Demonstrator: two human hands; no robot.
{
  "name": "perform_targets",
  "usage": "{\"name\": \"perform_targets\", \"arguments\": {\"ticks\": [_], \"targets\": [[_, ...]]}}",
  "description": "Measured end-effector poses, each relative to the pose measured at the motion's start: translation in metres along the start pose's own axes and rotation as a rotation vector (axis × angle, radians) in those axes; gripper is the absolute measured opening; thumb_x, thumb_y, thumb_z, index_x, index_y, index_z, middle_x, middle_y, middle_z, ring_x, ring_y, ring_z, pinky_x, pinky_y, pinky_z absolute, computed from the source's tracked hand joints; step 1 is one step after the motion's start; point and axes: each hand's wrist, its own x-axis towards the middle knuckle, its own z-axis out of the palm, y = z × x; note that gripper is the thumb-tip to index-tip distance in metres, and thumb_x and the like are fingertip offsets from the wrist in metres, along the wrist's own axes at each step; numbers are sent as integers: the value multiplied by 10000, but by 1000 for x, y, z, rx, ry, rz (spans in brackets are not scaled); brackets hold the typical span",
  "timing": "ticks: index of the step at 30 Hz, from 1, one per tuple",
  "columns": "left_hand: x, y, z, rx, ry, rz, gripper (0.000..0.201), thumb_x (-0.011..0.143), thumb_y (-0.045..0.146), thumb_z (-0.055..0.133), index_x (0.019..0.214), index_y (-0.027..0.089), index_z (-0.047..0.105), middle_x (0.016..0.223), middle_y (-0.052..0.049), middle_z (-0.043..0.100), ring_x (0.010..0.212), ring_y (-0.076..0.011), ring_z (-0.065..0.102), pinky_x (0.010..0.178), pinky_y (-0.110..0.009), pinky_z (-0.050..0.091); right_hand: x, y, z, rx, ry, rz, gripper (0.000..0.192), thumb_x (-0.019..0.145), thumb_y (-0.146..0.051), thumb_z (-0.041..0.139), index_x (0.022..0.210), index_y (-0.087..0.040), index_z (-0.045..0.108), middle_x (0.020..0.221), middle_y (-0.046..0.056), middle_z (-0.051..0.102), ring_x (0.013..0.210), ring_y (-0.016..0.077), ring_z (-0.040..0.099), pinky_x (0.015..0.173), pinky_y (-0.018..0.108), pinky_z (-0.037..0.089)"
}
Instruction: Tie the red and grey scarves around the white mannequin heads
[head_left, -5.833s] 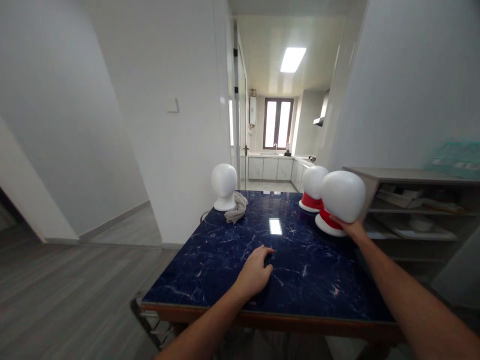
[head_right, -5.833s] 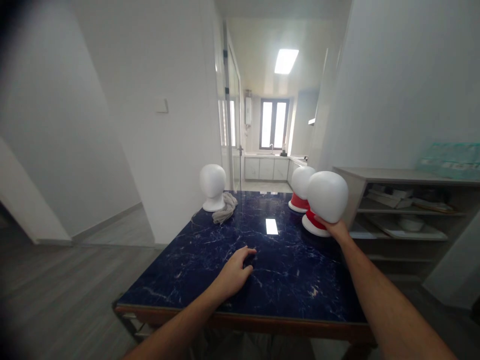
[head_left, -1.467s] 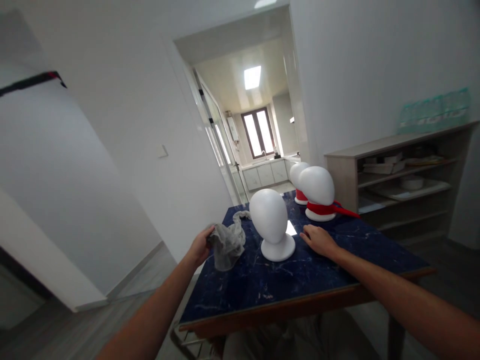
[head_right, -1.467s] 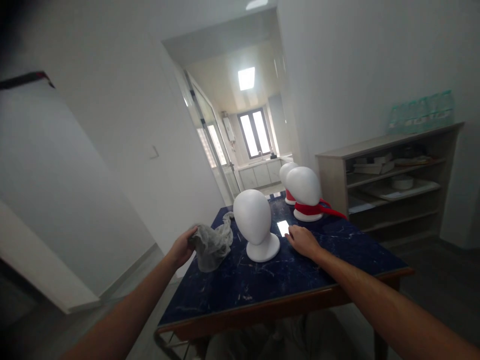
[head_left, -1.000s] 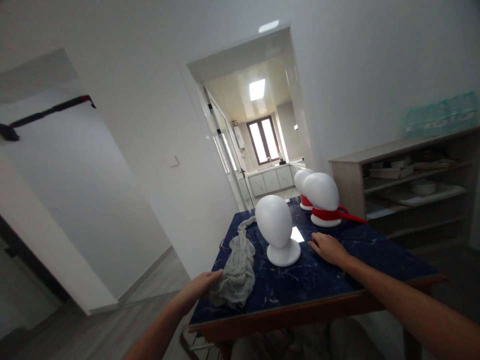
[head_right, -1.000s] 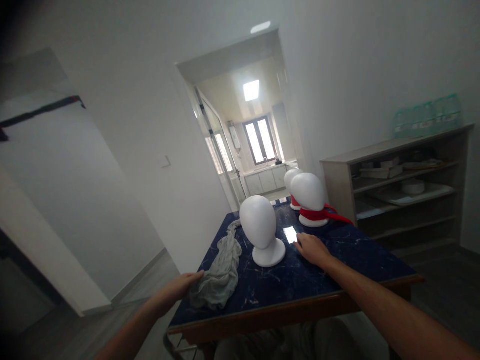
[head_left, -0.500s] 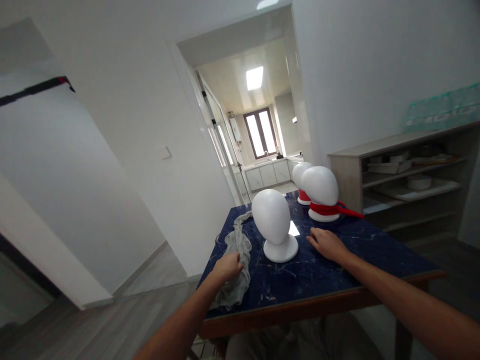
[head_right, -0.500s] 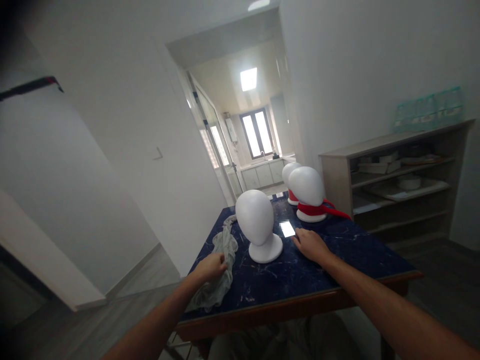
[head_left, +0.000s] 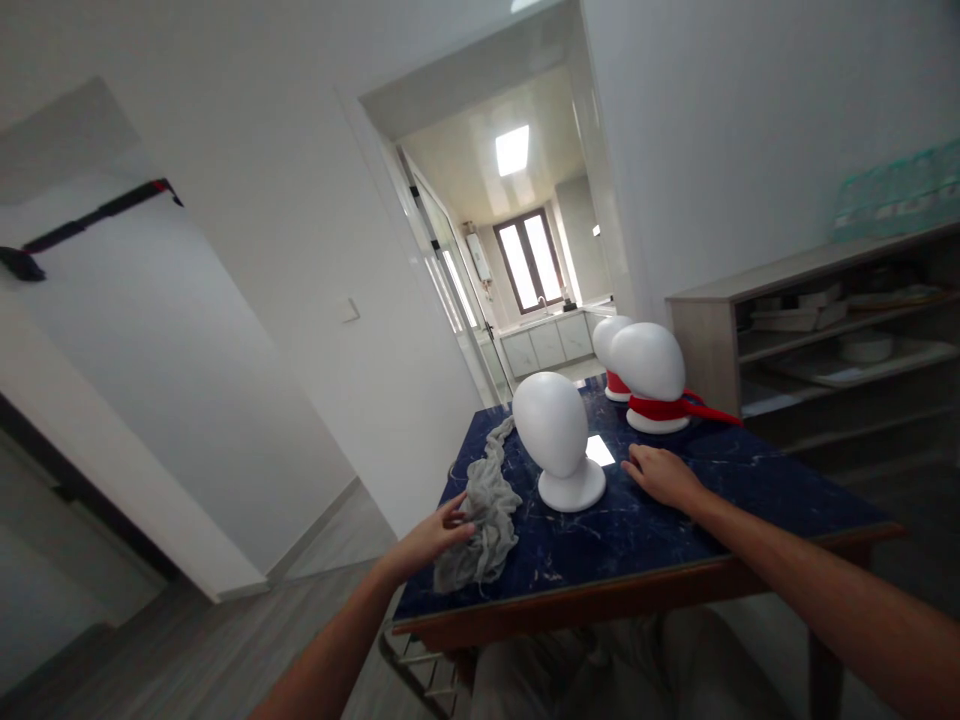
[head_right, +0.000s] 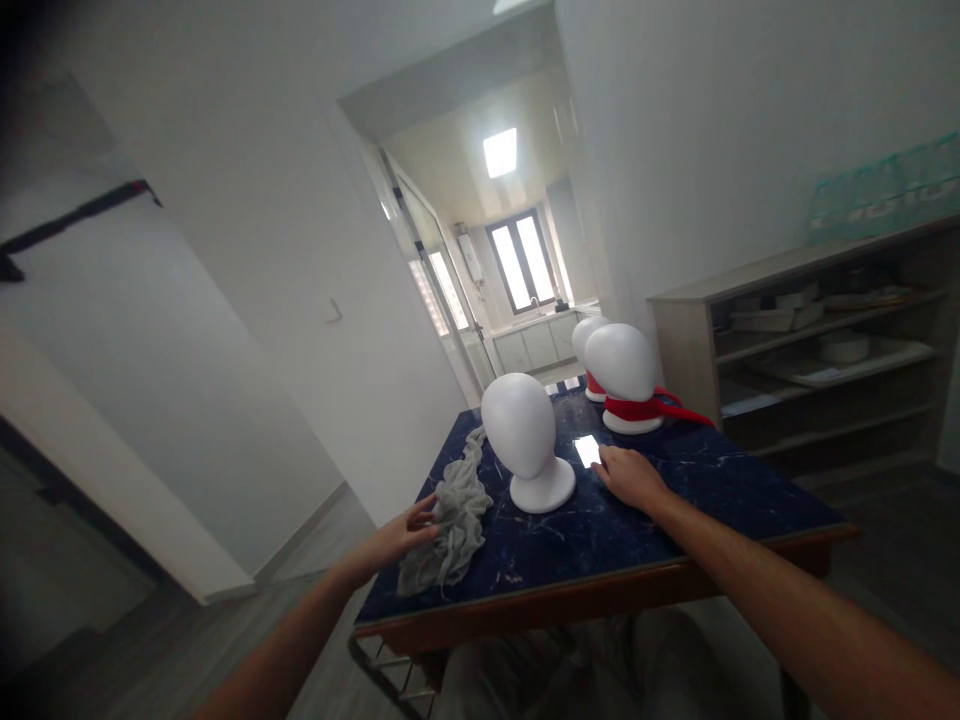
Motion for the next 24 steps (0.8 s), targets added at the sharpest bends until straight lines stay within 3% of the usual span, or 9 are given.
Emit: {"name": "perform_targets", "arguments": {"ticks": [4, 7, 10, 13, 15, 17, 20, 22, 24], "targets": [[-13, -26, 6, 418, 107, 2, 572, 533, 352, 961, 1051, 205, 765, 1036, -97, 794, 1022, -352, 720, 866, -355, 533, 1, 2, 4, -9, 20, -19, 283, 1095, -401, 480, 974, -192, 628, 989, 108, 758, 904, 247, 712, 747, 315, 355], [-15, -33, 2, 518, 181, -95, 358, 565, 363, 901, 822, 192, 719, 750, -38, 714, 790, -298, 694, 698, -323, 480, 1, 2, 5, -5, 31, -27, 279, 1097, -395, 480, 970, -194, 625, 986, 105, 757, 896, 242, 713, 738, 309, 345], [-18, -22, -8, 256, 82, -128, 329, 647, 426, 878, 761, 190, 680, 720, -13, 672, 734, -228, 660, 645, -279, 453, 1, 1, 3, 3, 27, -25, 275, 1094, -396, 485, 979, -194, 632, 997, 111, 759, 882, 243, 712, 729, 311, 344], [-27, -1, -17, -167, 36, -77, 354, 725, 452, 884, 880, 203, 687, 900, -39, 727, 858, -214, 695, 742, -276, 513, 1, 1, 2, 11, 17, -19, 279, 1093, -399, 481, 987, -194, 637, 1005, 116, 760, 880, 248, 713, 726, 313, 348], [-35, 11, -19, -327, -23, -51, 354, 762, 441, 880, 958, 210, 697, 981, -63, 741, 917, -224, 712, 818, -304, 540, 1, 1, 2, 16, 16, -16, 287, 1094, -405, 476, 982, -196, 638, 1003, 116, 760, 880, 250, 713, 725, 313, 348], [-39, 17, -16, -332, -126, -47, 344, 783, 440, 875, 973, 209, 705, 990, -75, 744, 911, -227, 717, 832, -313, 546, 1, 0, 2, 21, 17, -13, 289, 1092, -413, 479, 979, -199, 638, 997, 114, 759, 877, 251, 713, 725, 313, 349], [-29, 16, -7, -131, -254, -83, 335, 779, 449, 874, 941, 199, 722, 1054, -99, 762, 963, -243, 727, 837, -306, 545, 1, 0, 2, 18, 14, -14, 280, 1088, -413, 489, 978, -202, 636, 992, 111, 758, 881, 254, 713, 725, 315, 352], [-9, 10, -1, 78, -156, -92, 314, 775, 443, 849, 919, 193, 726, 1065, -112, 777, 983, -265, 733, 818, -312, 544, 0, 0, 1, 9, 10, -16, 277, 1089, -410, 488, 976, -202, 632, 987, 107, 757, 883, 257, 714, 721, 316, 351], [18, 3, 3, 307, 73, -98, 250, 758, 402, 814, 832, 190, 704, 928, -111, 780, 938, -298, 741, 774, -330, 534, 1, 0, 1, 2, 4, -16, 279, 1091, -409, 483, 974, -202, 629, 984, 105, 756, 880, 257, 715, 718, 318, 350]]}}
